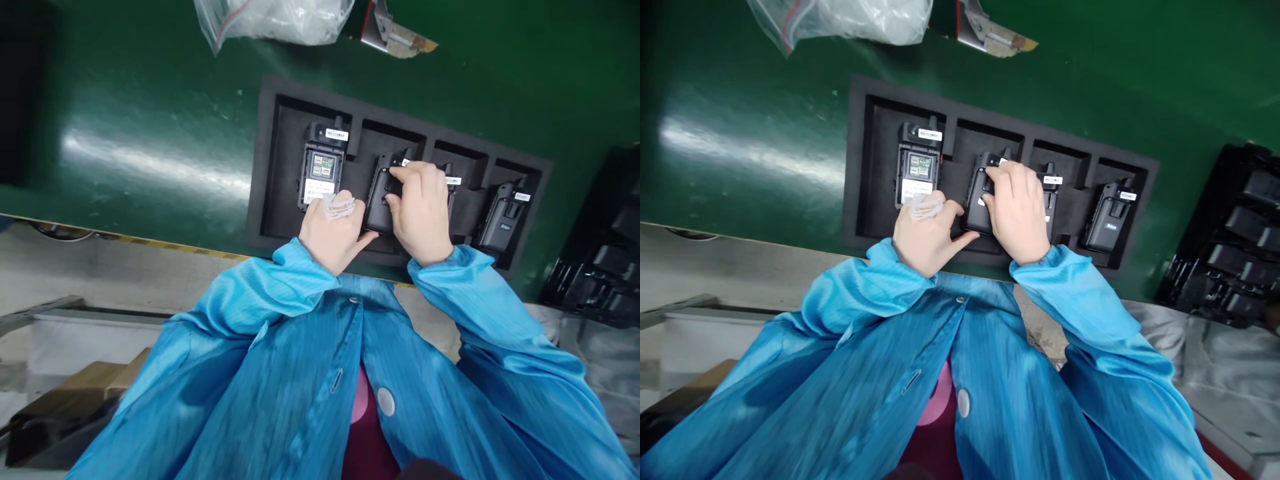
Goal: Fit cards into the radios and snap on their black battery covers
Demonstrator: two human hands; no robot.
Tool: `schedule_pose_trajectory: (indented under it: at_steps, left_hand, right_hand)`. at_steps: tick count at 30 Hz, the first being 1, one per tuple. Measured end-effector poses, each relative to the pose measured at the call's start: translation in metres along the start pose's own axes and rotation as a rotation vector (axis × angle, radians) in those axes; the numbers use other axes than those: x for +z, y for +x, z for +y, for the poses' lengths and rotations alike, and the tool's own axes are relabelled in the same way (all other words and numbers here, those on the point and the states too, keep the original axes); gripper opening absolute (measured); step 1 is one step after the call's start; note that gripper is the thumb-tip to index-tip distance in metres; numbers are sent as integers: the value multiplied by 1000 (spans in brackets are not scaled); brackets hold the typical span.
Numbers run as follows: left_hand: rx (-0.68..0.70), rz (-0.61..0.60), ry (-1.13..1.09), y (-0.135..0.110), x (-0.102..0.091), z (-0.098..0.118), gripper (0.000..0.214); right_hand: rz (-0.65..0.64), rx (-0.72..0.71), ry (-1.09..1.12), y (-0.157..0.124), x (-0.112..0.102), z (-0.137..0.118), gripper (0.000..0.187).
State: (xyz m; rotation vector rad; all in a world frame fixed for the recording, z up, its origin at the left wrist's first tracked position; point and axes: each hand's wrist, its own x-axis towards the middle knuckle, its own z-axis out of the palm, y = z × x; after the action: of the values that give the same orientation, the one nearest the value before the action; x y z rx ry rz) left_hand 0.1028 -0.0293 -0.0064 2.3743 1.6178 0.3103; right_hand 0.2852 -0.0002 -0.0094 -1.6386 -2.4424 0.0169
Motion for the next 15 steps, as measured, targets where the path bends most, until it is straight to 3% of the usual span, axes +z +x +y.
schedule_pose_trajectory:
  at_steps: [8,15]
  left_hand:
    - [-5,-46,-40,3,-4,-1,39]
    - [11,-109,-21,12,-13,-1,43]
  right_hand:
    - [-65,10,-169,2,-6,-14,37]
    - [-82,77,-157,3,-5,-20,41]
